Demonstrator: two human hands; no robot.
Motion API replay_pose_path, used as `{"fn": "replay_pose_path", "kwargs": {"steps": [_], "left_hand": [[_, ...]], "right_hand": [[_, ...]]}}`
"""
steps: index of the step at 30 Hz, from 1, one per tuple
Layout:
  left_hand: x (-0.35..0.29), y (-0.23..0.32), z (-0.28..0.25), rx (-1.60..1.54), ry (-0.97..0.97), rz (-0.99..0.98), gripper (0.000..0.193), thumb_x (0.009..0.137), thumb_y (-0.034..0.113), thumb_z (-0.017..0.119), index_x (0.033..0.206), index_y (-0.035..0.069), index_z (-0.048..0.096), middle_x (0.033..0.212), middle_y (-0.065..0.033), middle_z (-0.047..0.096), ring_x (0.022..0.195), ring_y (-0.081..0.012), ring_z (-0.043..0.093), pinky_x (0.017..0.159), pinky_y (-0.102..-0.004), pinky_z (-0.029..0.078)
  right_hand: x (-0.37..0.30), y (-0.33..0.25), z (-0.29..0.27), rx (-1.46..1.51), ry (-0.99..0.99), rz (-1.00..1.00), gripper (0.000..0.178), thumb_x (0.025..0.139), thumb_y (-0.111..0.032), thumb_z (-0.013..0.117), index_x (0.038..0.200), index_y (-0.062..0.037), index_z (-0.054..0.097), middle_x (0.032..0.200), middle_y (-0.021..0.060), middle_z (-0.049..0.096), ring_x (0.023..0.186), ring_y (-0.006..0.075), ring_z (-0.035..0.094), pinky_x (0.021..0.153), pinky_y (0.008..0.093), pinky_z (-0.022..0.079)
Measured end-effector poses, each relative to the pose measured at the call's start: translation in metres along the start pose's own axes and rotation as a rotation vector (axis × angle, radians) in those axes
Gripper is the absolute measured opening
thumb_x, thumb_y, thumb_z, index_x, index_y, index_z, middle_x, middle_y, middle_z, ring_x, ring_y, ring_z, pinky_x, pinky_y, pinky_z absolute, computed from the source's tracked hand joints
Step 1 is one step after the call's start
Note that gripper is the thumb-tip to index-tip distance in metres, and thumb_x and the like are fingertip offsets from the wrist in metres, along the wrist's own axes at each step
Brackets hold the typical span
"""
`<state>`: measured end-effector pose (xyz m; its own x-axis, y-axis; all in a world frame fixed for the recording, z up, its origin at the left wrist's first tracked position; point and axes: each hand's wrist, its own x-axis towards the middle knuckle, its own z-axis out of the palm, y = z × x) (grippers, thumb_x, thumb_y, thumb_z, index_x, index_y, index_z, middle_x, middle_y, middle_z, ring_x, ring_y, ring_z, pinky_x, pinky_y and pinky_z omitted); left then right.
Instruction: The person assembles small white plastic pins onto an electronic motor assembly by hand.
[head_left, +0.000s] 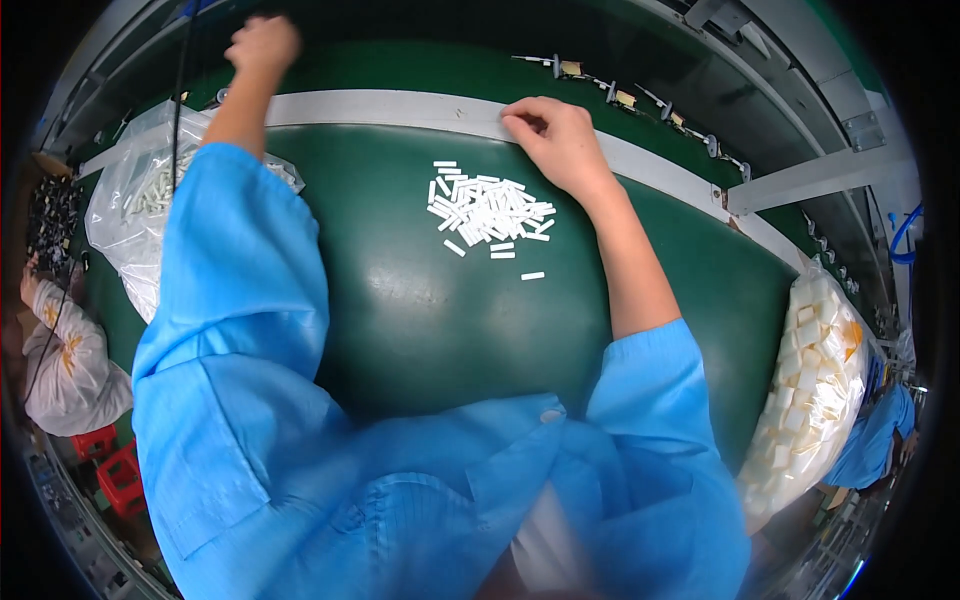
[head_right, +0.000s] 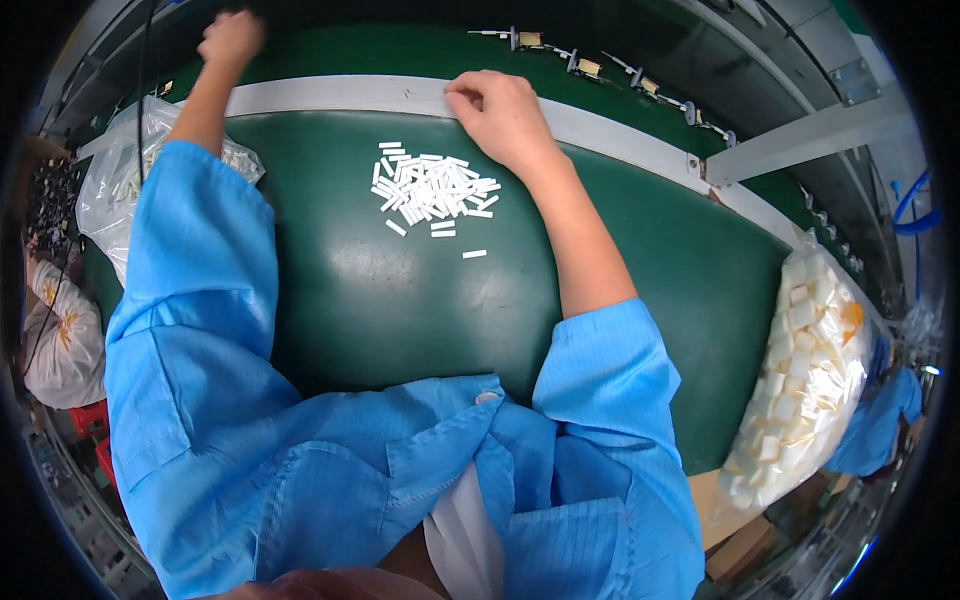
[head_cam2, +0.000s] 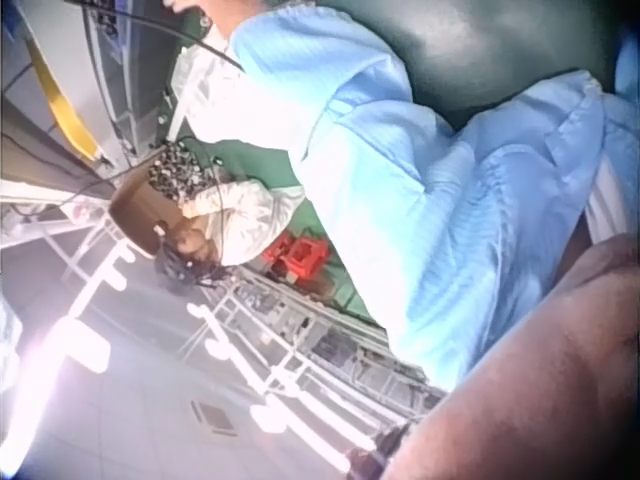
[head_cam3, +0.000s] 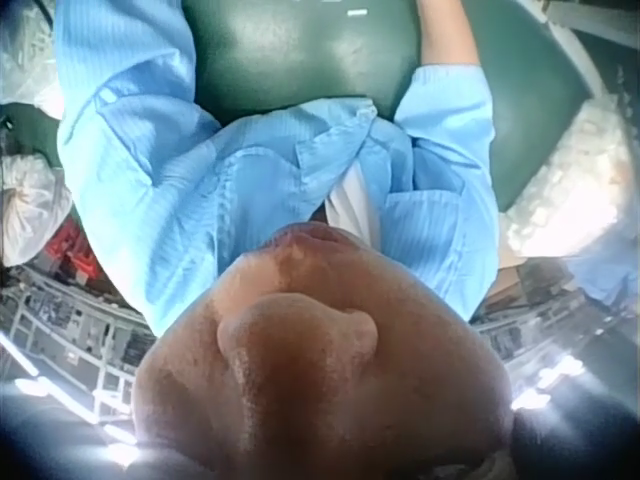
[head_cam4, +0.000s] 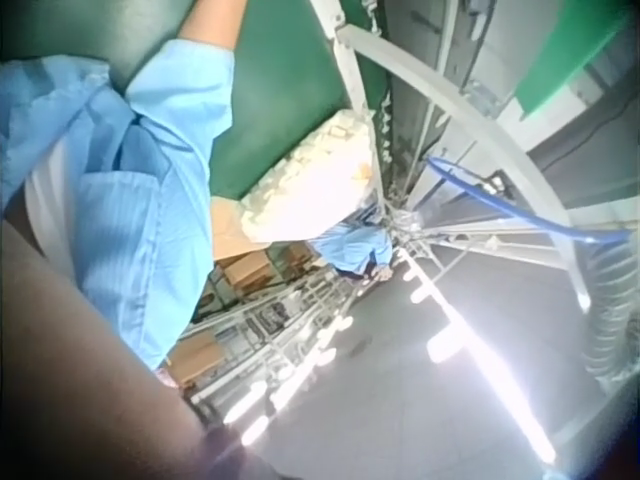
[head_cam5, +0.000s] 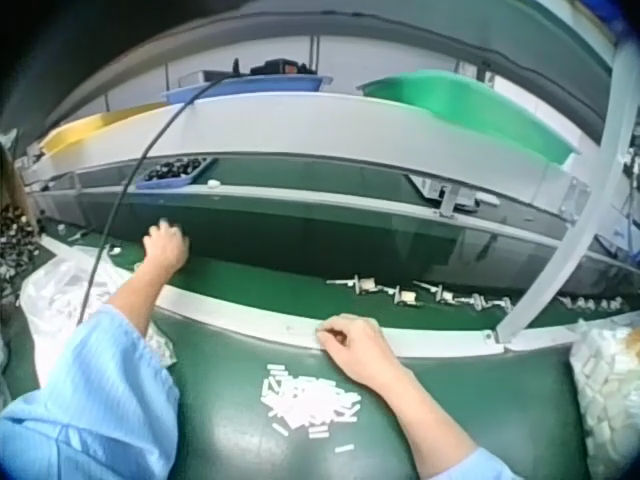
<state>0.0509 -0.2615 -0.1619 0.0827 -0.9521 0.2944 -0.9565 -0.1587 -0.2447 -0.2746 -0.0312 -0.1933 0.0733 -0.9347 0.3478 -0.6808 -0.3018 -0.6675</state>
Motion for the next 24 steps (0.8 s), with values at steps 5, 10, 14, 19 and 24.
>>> {"fn": "replay_pose_path", "kwargs": {"steps": [5, 10, 14, 19, 24], "left_hand": [[0.022, -0.087, 0.052, -0.013, -0.175, -0.098, 0.044, 0.093, 0.042, 0.043, 0.131, 0.021, 0.05, 0.14, -0.0102, 0.039, 0.126, -0.04, 0.042, 0.098, -0.0517, 0.04], [0.02, -0.055, 0.067, -0.306, -0.225, 0.258, 0.039, 0.084, 0.021, 0.051, 0.119, 0.007, 0.06, 0.121, -0.0195, 0.058, 0.115, -0.0335, 0.054, 0.098, -0.0375, 0.042], [-0.01, 0.015, 0.047, -0.502, 0.067, 0.562, 0.043, 0.074, 0.005, 0.057, 0.118, 0.007, 0.06, 0.115, -0.0187, 0.058, 0.107, -0.0356, 0.056, 0.095, -0.0401, 0.045], [-0.054, 0.095, 0.005, -0.928, -0.109, 0.893, 0.043, 0.082, 0.013, 0.055, 0.125, 0.009, 0.053, 0.119, -0.0168, 0.058, 0.109, -0.0318, 0.056, 0.097, -0.0374, 0.044], [-0.076, 0.103, -0.019, -1.125, 0.033, 0.721, 0.037, 0.081, 0.017, 0.057, 0.117, 0.008, 0.057, 0.113, -0.0169, 0.058, 0.107, -0.0329, 0.056, 0.093, -0.0406, 0.044]], "right_hand": [[0.0, 0.002, 0.007, 0.059, -0.008, 0.121, 0.018, 0.084, -0.018, 0.065, 0.092, -0.0025, 0.07, 0.077, 0.0055, 0.067, 0.064, 0.0108, 0.056, 0.063, 0.024, 0.046], [0.001, 0.009, 0.008, 0.082, 0.009, 0.191, 0.02, 0.084, -0.019, 0.065, 0.095, -0.0031, 0.07, 0.075, 0.0034, 0.067, 0.065, 0.0084, 0.055, 0.063, 0.0231, 0.046], [0.001, 0.006, 0.009, 0.115, 0.052, 0.163, 0.017, 0.081, -0.018, 0.066, 0.089, -0.0036, 0.071, 0.069, 0.0068, 0.064, 0.06, 0.0151, 0.057, 0.06, 0.0273, 0.047], [-0.002, 0.0, 0.012, 0.152, 0.001, 0.047, 0.02, 0.084, -0.019, 0.066, 0.095, -0.0037, 0.07, 0.079, 0.0053, 0.067, 0.067, 0.0122, 0.058, 0.065, 0.0248, 0.047], [-0.02, -0.032, 0.037, -0.23, -0.022, -0.328, 0.019, 0.082, -0.019, 0.065, 0.095, -0.0054, 0.069, 0.098, 0.0069, 0.059, 0.098, 0.0257, 0.052, 0.081, 0.0354, 0.049]]}}
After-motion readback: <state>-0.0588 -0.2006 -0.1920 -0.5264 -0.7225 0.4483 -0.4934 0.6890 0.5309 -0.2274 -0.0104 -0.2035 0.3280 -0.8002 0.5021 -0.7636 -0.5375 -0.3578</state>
